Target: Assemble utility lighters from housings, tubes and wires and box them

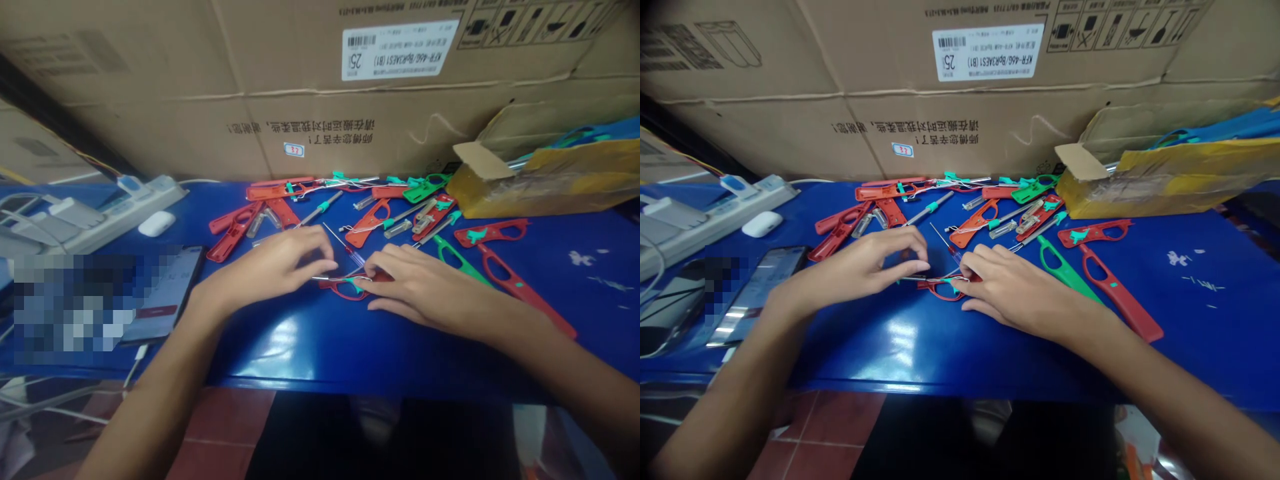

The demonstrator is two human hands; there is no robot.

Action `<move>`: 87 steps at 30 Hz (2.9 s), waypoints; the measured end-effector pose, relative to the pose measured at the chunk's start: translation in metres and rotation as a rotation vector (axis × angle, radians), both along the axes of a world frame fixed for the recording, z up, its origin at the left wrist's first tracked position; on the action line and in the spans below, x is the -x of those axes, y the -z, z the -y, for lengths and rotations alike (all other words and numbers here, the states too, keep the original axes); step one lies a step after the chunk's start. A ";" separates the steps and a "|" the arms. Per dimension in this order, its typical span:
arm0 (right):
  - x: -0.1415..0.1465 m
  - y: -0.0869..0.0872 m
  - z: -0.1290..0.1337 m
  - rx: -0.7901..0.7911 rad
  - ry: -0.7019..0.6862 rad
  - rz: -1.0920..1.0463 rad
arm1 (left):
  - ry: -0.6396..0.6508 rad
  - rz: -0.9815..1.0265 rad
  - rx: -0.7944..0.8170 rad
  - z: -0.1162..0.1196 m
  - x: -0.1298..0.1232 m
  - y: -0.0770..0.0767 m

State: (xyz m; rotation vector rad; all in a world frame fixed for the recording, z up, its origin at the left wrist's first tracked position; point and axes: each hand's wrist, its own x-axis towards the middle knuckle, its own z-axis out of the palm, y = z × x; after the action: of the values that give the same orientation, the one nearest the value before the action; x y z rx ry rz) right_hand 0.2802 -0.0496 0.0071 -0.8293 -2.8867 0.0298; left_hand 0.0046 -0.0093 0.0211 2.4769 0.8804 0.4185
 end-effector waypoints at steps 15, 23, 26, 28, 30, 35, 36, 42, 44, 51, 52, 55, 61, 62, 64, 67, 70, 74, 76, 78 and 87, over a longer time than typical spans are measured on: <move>-0.003 0.011 -0.005 -0.057 0.062 0.015 | 0.089 -0.082 0.154 -0.006 0.006 0.006; -0.003 0.008 -0.005 -0.049 0.078 0.018 | 0.044 -0.120 0.091 -0.005 0.002 0.007; -0.003 0.009 -0.005 0.011 0.082 -0.015 | 0.055 -0.120 0.040 -0.005 0.002 0.007; -0.003 0.010 -0.005 0.055 0.083 -0.034 | 0.046 -0.127 0.009 -0.005 0.001 0.007; -0.003 0.011 -0.005 0.096 0.083 -0.043 | 0.037 -0.131 -0.024 -0.004 -0.001 0.007; -0.004 0.013 -0.007 0.159 0.084 -0.083 | 0.028 -0.143 -0.073 -0.001 -0.006 0.006; -0.004 0.013 -0.007 0.154 0.087 -0.089 | 0.022 -0.151 -0.082 -0.001 -0.006 0.005; -0.006 0.012 -0.008 0.118 0.105 -0.082 | -0.025 -0.220 -0.112 0.000 -0.004 0.002; -0.007 0.012 -0.009 0.110 0.109 -0.084 | -0.040 -0.244 -0.111 0.001 -0.004 0.001; -0.005 0.011 -0.011 0.072 0.148 -0.116 | -0.074 -0.301 -0.104 0.000 -0.003 0.000; -0.004 0.010 -0.011 0.071 0.174 -0.139 | -0.069 -0.292 -0.100 0.000 -0.003 0.001; -0.005 0.007 -0.013 0.023 0.244 -0.210 | -0.009 -0.240 -0.053 0.000 -0.004 0.003; -0.007 0.010 -0.016 0.071 0.125 -0.184 | 0.041 -0.198 0.014 0.003 -0.007 0.007; -0.006 0.011 -0.016 0.084 0.110 -0.175 | 0.044 -0.196 0.017 0.003 -0.008 0.007; -0.004 0.012 -0.016 0.098 0.096 -0.171 | 0.049 -0.186 0.020 0.003 -0.008 0.007; -0.001 0.012 -0.015 0.090 0.089 -0.188 | 0.056 -0.170 0.024 0.003 -0.008 0.007; 0.002 0.012 -0.013 0.056 0.114 -0.212 | 0.067 -0.161 0.021 0.003 -0.008 0.008; 0.006 0.013 -0.012 0.045 0.185 -0.249 | 0.073 -0.170 0.015 0.003 -0.009 0.009; 0.010 0.014 -0.011 0.043 0.211 -0.298 | 0.073 -0.176 0.014 0.003 -0.010 0.009; 0.013 0.015 -0.010 0.038 0.232 -0.351 | 0.074 -0.178 0.015 0.003 -0.010 0.008; 0.013 0.014 -0.010 0.135 0.301 -0.386 | -0.025 -0.225 0.022 0.009 -0.013 0.007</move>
State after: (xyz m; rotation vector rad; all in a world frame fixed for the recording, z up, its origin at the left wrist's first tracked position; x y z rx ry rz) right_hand 0.2668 -0.0394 -0.0064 -1.1327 -2.3988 0.3189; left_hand 0.0178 -0.0184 0.0139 2.5295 0.9986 0.1384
